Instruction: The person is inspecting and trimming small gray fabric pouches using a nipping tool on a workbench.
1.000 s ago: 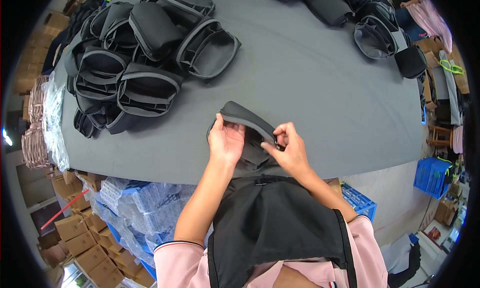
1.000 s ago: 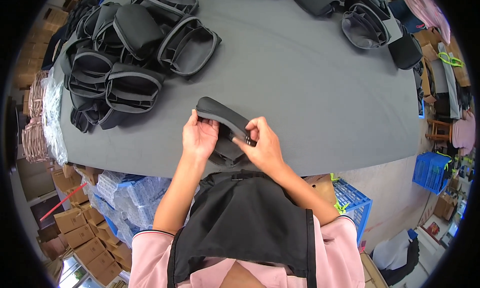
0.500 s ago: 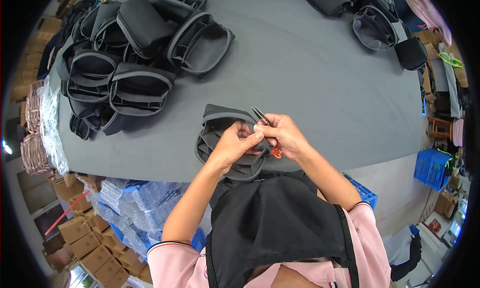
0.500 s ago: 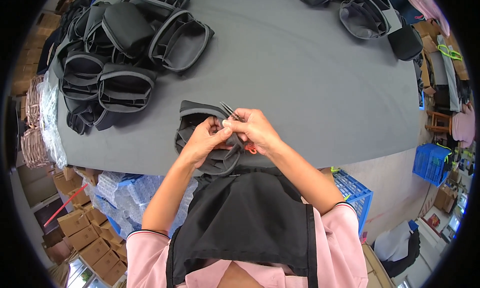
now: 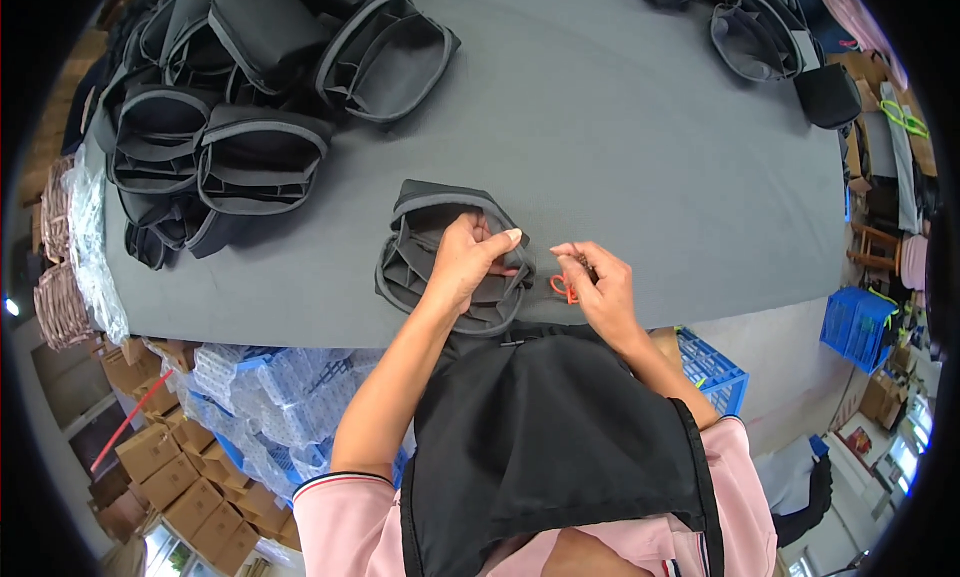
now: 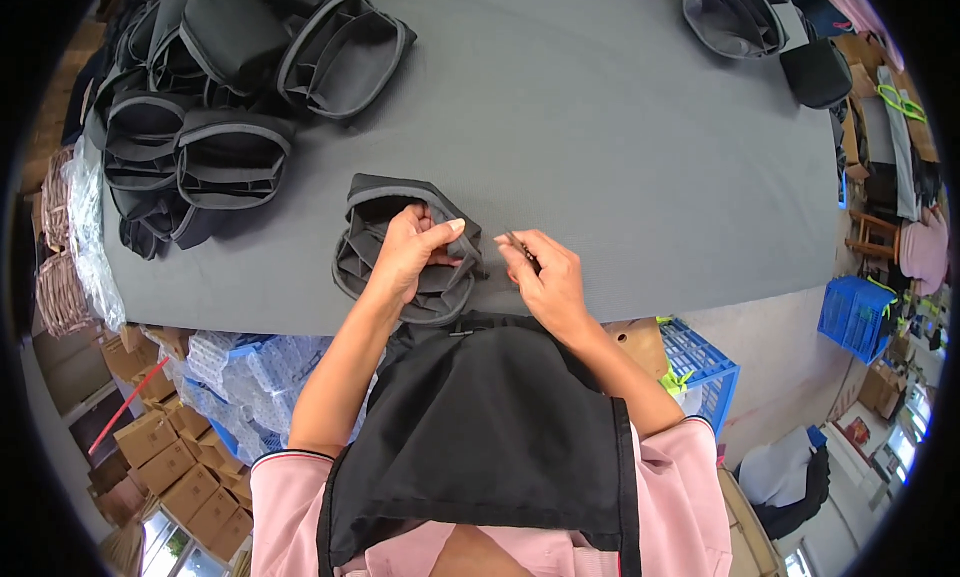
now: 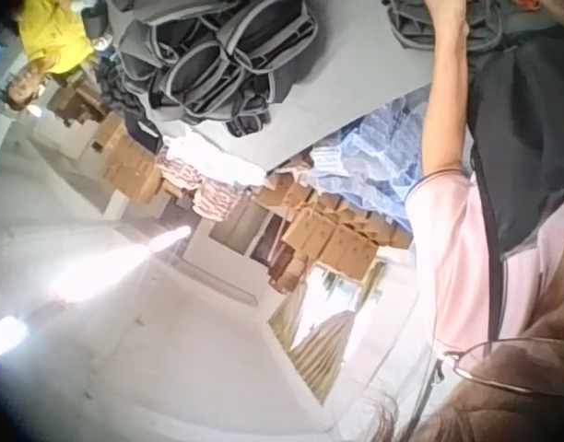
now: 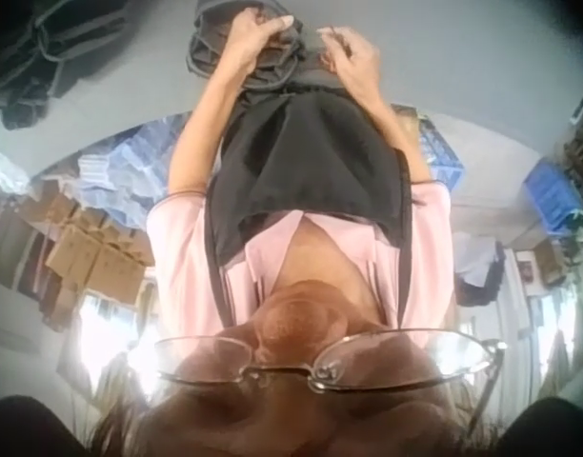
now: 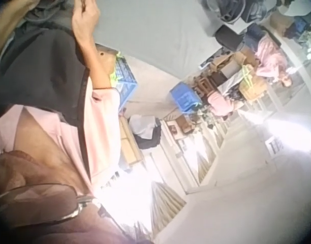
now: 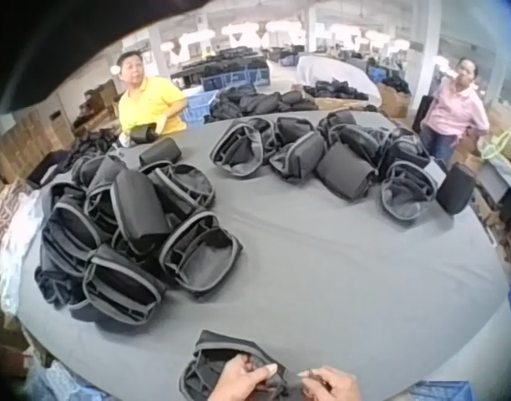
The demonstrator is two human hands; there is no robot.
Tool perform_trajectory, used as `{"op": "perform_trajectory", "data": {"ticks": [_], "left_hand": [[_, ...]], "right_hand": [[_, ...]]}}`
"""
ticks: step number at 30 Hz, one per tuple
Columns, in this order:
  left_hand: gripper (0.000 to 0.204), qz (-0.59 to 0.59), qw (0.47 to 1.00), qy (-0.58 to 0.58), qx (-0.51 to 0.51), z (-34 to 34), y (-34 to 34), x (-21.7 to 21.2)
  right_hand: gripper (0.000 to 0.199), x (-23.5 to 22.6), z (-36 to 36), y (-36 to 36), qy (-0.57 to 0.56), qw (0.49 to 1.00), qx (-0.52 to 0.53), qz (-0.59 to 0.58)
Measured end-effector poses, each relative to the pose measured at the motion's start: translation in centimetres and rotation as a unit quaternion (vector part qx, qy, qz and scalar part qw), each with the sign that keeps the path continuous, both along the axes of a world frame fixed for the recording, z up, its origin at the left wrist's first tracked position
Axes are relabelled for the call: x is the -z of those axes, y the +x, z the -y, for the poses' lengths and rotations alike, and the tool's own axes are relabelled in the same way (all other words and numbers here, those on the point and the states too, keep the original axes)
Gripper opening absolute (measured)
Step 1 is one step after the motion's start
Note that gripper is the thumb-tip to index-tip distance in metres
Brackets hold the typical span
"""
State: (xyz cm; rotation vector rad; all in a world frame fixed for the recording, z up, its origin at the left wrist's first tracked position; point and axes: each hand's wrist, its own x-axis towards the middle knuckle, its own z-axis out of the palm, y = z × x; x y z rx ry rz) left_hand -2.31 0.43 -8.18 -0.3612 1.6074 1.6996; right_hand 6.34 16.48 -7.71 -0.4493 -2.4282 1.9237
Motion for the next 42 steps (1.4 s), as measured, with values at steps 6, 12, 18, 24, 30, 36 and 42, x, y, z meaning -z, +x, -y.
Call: {"op": "perform_trajectory", "data": {"ticks": [6, 12, 18, 24, 30, 36, 42], "left_hand": [[0.031, -0.054, 0.997, -0.058, 0.009, -0.3, 0.4, 0.9], [0.059, -0.367, 0.795, -0.317, 0.364, 0.8, -0.5, -3.2], [0.026, -0.344, 0.768, -0.354, 0.408, 0.7, -2.1, -0.6], [0.025, -0.275, 0.837, -0.255, 0.399, 0.7, -4.4, 1.5], [0.032, -0.182, 0.862, -0.23, 0.413, 0.8, -5.3, -0.3], [0.033, -0.214, 0.854, -0.245, 0.406, 0.6, -5.2, 0.8], [0.031, -0.206, 0.846, -0.287, 0.4, -0.4, -5.8, 1.4]], "right_hand": [[0.017, 0.4, 0.8, 0.2, -0.065, 0.992, -0.018, 0.104], [0.014, 2.2, 1.3, -1.8, -0.089, 0.992, 0.014, 0.088], [0.009, 4.1, 1.4, -3.5, -0.154, 0.975, 0.001, 0.16], [0.011, 5.1, 0.9, -4.3, -0.228, 0.955, 0.011, 0.19], [0.034, 2.9, -0.2, -2.2, 0.081, 0.992, -0.032, 0.095], [0.027, 1.4, -0.4, -2.5, 0.141, 0.988, -0.054, -0.031], [0.019, 2.0, -1.6, -3.4, 0.177, 0.979, -0.066, -0.073]]}}
